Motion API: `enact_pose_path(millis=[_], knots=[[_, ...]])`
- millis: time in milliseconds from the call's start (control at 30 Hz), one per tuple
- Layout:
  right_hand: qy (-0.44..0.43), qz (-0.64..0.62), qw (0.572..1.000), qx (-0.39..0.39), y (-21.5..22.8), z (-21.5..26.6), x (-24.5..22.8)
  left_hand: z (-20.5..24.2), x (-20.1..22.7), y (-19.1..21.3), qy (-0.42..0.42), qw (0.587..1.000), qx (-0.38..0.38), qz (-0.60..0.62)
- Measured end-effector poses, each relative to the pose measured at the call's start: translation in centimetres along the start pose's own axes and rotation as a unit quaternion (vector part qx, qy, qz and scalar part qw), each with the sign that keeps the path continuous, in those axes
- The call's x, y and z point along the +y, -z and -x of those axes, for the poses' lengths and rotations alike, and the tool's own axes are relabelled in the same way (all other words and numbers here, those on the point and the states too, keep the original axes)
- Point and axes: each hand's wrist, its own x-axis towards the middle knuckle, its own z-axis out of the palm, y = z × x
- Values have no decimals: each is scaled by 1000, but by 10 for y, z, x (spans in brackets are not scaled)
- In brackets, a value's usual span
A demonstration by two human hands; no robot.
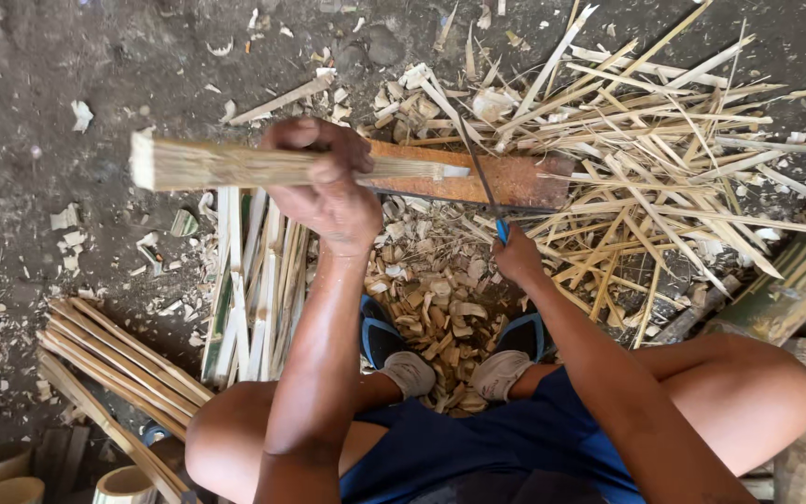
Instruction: The person sits on the ground and uses a knife to shave thin strips from bamboo sticks. They repeatedly pick up sticks, shave them over a wooden block, and place the finished pieces aside.
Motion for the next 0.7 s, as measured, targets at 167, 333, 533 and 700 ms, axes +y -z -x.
enact_pose_path(millis=[167,333,533,700], knots=[[95,7,995,26,24,42,-41,12,-8,-18,4,998,44,53],[201,-13,976,80,38,65,-106,19,-10,-34,64,997,10,36],[156,-2,986,56,18,44,-84,20,-20,-43,58,996,14,63],[1,4,1000,-11,10,20,-45,17,-25,-46,55,998,4,27]])
